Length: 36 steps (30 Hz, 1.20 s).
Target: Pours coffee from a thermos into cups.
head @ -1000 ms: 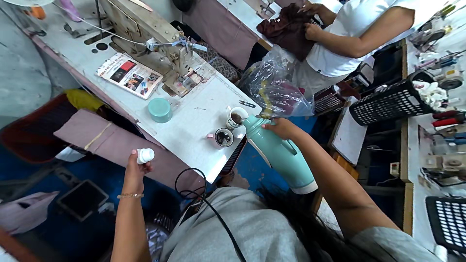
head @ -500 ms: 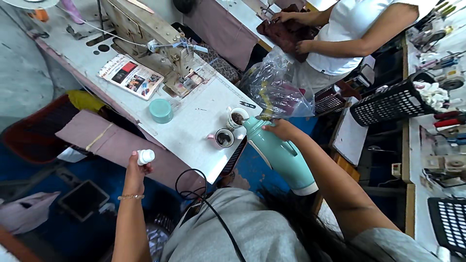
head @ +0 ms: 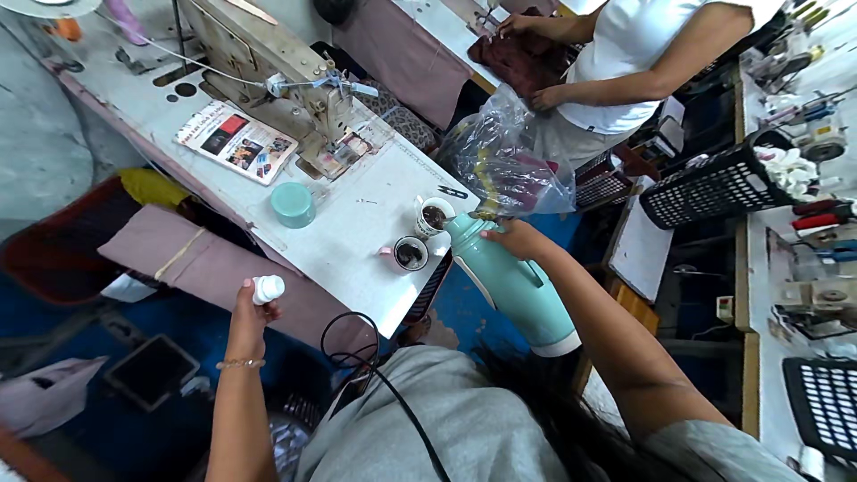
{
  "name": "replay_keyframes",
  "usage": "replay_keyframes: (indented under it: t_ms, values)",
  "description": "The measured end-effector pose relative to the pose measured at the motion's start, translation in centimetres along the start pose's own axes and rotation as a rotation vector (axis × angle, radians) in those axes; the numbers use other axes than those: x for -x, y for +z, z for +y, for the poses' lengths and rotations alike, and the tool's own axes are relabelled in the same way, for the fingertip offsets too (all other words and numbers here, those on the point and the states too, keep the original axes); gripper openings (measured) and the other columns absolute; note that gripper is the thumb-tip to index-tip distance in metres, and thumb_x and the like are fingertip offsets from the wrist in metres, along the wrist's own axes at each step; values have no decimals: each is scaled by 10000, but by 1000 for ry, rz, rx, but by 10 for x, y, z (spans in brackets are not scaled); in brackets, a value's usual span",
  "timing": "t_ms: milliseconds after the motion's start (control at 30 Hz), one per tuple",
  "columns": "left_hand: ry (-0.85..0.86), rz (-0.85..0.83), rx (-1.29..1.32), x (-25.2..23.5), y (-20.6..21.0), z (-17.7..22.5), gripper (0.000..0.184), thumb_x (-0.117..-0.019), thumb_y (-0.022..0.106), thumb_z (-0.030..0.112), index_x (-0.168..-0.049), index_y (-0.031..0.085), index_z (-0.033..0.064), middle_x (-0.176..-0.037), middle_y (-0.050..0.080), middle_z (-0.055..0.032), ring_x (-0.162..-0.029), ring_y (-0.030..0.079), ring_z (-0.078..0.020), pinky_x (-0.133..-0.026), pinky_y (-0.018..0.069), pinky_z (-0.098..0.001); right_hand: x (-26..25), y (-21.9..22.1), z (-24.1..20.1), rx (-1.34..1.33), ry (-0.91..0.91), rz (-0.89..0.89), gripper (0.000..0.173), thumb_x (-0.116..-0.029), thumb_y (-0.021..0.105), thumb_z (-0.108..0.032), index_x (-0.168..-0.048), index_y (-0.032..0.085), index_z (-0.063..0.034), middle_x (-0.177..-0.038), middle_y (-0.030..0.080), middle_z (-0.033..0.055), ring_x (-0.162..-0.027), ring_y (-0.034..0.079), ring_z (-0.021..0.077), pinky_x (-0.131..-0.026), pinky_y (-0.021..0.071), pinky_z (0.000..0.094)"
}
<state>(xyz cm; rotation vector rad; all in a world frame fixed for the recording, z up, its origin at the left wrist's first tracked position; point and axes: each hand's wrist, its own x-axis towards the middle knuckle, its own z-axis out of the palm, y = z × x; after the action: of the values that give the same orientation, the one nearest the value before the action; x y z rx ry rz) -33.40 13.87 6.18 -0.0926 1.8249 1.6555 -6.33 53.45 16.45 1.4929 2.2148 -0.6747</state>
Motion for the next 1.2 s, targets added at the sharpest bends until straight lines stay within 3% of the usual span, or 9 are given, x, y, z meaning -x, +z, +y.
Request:
replay_keyframes:
  t_ms: [133, 333, 467, 567, 700, 1000, 1200]
  values:
    - [-2, -9, -10, 0, 1, 0, 465, -1121, 197, 425, -1019, 538, 126, -665, 542, 61, -570, 569, -47, -605, 514, -212, 1, 2, 2, -20, -4, 1, 618, -1022, 539, -523, -1190, 614, 67, -906, 610, 227, -701, 573, 289, -693, 507, 488]
    - [0, -26, -29, -3, 4, 0, 438, -1122, 237, 400, -1007, 554, 121, -672, 551, 60, -577, 569, -46, -608, 511, -210, -2, 4, 3, -19, 5, -5, 630, -1020, 542, -529, -1190, 613, 73, -929, 618, 245, -730, 590, 318, -719, 512, 509]
    - [32, -40, -84, -3, 4, -1, 363, -1116, 305, 336, -1111, 554, 72, -768, 568, 32, -632, 580, -52, -630, 514, -219, -4, 4, 1, -5, -7, -1, 628, -1021, 542, -531, -1181, 617, 71, -956, 625, 246, -748, 603, 324, -737, 516, 516]
    - [50, -63, -108, -2, 1, -3, 346, -1105, 373, 304, -1235, 538, 29, -929, 599, -25, -740, 615, -76, -682, 529, -242, -4, 4, 0, -25, -20, -8, 630, -1025, 552, -514, -1211, 613, 85, -999, 634, 275, -803, 621, 359, -785, 515, 554]
    - [81, -62, -122, 2, -1, -3, 298, -1082, 433, 266, -1224, 537, 25, -985, 603, -33, -780, 631, -75, -689, 538, -238, -4, 4, -2, -13, -8, -17, 625, -1018, 549, -533, -1165, 606, 72, -917, 602, 218, -708, 567, 279, -710, 505, 479]
    - [90, -67, -121, 12, 1, -5, 339, -1051, 532, 213, -1319, 549, 6, -1071, 631, -44, -810, 632, -63, -690, 534, -225, 3, -3, -9, -8, -3, -42, 623, -1029, 540, -516, -1216, 596, 76, -1004, 612, 247, -790, 584, 300, -775, 498, 490]
    - [95, -106, -128, 14, 7, 0, 355, -1065, 512, 220, -1346, 544, 5, -1112, 638, -67, -850, 643, -83, -722, 539, -244, 1, -2, -6, -27, -3, -35, 623, -1029, 541, -518, -1221, 593, 72, -1007, 609, 247, -787, 583, 301, -771, 500, 488]
